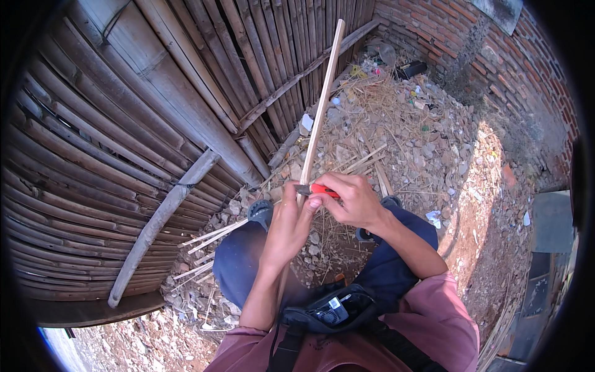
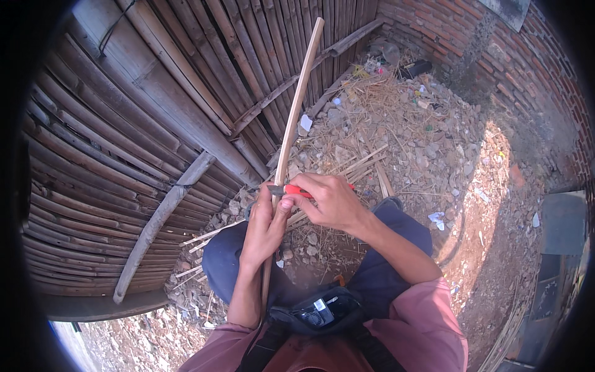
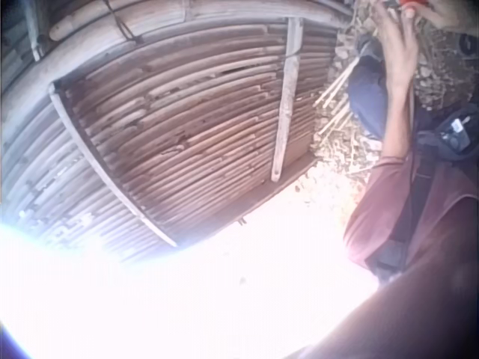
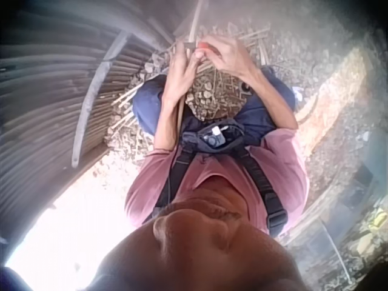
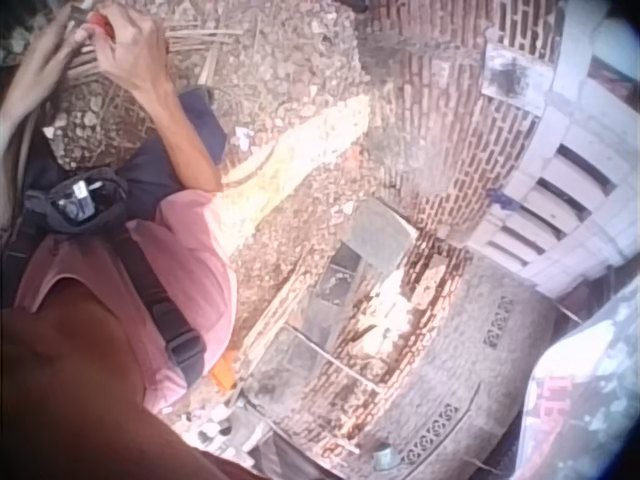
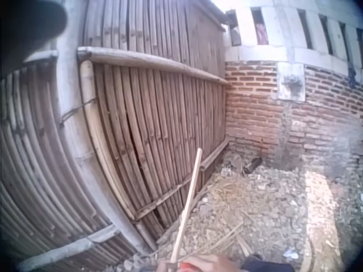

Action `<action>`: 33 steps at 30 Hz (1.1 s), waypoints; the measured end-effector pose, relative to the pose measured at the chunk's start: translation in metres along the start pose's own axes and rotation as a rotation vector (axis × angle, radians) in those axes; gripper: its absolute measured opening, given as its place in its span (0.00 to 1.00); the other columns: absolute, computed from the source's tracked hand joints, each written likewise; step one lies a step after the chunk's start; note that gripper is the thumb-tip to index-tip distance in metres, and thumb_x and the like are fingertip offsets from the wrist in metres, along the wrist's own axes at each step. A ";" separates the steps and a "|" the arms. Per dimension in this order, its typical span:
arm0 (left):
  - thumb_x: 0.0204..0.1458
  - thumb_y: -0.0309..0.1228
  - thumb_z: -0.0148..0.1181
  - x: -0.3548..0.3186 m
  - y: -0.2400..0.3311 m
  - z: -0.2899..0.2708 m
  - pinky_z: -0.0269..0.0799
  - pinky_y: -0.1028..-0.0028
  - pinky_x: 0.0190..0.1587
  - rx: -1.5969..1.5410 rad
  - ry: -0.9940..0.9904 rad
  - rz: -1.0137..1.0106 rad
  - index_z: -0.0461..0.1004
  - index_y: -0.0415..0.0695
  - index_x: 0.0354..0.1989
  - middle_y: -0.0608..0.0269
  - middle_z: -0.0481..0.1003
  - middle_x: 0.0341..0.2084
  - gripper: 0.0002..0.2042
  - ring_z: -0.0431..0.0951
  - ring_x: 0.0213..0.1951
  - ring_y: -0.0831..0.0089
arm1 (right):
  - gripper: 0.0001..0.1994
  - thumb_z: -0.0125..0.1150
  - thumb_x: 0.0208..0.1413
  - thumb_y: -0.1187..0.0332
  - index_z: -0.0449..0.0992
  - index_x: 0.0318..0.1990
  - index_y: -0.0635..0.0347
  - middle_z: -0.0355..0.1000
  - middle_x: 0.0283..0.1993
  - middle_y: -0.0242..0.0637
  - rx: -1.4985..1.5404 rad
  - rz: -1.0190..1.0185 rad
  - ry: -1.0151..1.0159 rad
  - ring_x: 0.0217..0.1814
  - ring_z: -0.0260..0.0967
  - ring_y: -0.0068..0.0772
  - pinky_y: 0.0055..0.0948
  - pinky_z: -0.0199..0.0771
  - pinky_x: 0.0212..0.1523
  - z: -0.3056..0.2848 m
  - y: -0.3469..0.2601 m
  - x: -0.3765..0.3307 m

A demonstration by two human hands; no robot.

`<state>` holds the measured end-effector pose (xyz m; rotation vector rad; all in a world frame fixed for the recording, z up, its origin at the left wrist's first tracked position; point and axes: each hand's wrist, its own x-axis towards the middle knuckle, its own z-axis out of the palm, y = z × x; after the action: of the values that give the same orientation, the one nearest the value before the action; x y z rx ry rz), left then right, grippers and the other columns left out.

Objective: The person is using a small red cutter to shave a long, thin bamboo stick while seated outdoors.

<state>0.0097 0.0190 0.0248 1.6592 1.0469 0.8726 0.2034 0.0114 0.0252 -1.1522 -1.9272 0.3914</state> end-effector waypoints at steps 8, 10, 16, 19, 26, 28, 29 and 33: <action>0.74 0.46 0.53 0.001 -0.005 0.000 0.73 0.55 0.33 0.116 0.044 -0.020 0.69 0.29 0.52 0.43 0.76 0.21 0.24 0.83 0.27 0.50 | 0.07 0.72 0.59 0.69 0.82 0.41 0.63 0.80 0.33 0.43 -0.062 0.047 0.049 0.32 0.81 0.47 0.38 0.78 0.32 0.008 -0.010 0.002; 0.75 0.46 0.52 0.000 -0.004 -0.001 0.73 0.55 0.32 0.108 0.040 -0.020 0.69 0.29 0.52 0.43 0.76 0.20 0.24 0.83 0.26 0.50 | 0.08 0.72 0.59 0.69 0.82 0.41 0.62 0.80 0.33 0.43 -0.079 0.062 0.046 0.32 0.81 0.48 0.39 0.78 0.32 0.008 -0.012 0.002; 0.76 0.46 0.49 0.002 0.001 0.002 0.73 0.56 0.30 0.094 0.039 -0.050 0.71 0.31 0.50 0.43 0.75 0.19 0.23 0.83 0.25 0.49 | 0.08 0.71 0.61 0.67 0.81 0.43 0.61 0.81 0.33 0.42 -0.148 0.059 0.065 0.32 0.82 0.48 0.40 0.79 0.31 0.012 -0.007 0.000; 0.76 0.46 0.50 0.003 0.001 0.002 0.73 0.54 0.30 0.121 0.046 -0.072 0.72 0.32 0.49 0.43 0.75 0.19 0.23 0.83 0.25 0.47 | 0.08 0.70 0.62 0.68 0.80 0.43 0.61 0.81 0.33 0.43 -0.153 0.075 0.089 0.32 0.82 0.49 0.41 0.79 0.31 0.014 -0.010 0.001; 0.75 0.46 0.52 0.006 -0.006 0.004 0.74 0.51 0.36 0.159 0.071 -0.074 0.72 0.32 0.49 0.40 0.77 0.23 0.23 0.84 0.31 0.44 | 0.10 0.68 0.64 0.64 0.79 0.44 0.60 0.81 0.36 0.44 -0.100 0.043 0.081 0.33 0.81 0.52 0.45 0.79 0.31 0.014 0.001 0.003; 0.75 0.46 0.51 0.004 -0.006 0.003 0.74 0.52 0.36 0.100 0.063 -0.041 0.72 0.31 0.50 0.39 0.77 0.24 0.23 0.84 0.31 0.44 | 0.10 0.68 0.64 0.63 0.80 0.44 0.60 0.81 0.36 0.44 -0.112 0.031 0.025 0.33 0.81 0.52 0.45 0.79 0.32 0.008 0.003 0.005; 0.75 0.45 0.51 0.003 -0.006 0.004 0.73 0.53 0.36 0.069 0.058 -0.023 0.71 0.31 0.50 0.39 0.77 0.24 0.22 0.84 0.32 0.44 | 0.11 0.68 0.64 0.62 0.80 0.44 0.60 0.81 0.36 0.44 -0.105 0.025 0.020 0.33 0.81 0.52 0.45 0.79 0.32 0.007 0.003 0.005; 0.76 0.44 0.50 0.002 -0.001 0.004 0.72 0.52 0.33 0.045 0.048 -0.042 0.71 0.31 0.51 0.40 0.76 0.22 0.22 0.83 0.29 0.43 | 0.11 0.68 0.64 0.62 0.80 0.44 0.60 0.82 0.35 0.44 -0.097 0.008 0.008 0.33 0.81 0.52 0.45 0.79 0.31 0.005 0.003 0.007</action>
<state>0.0136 0.0199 0.0226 1.6550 1.1377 0.8707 0.1996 0.0193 0.0233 -1.2226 -1.9529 0.2994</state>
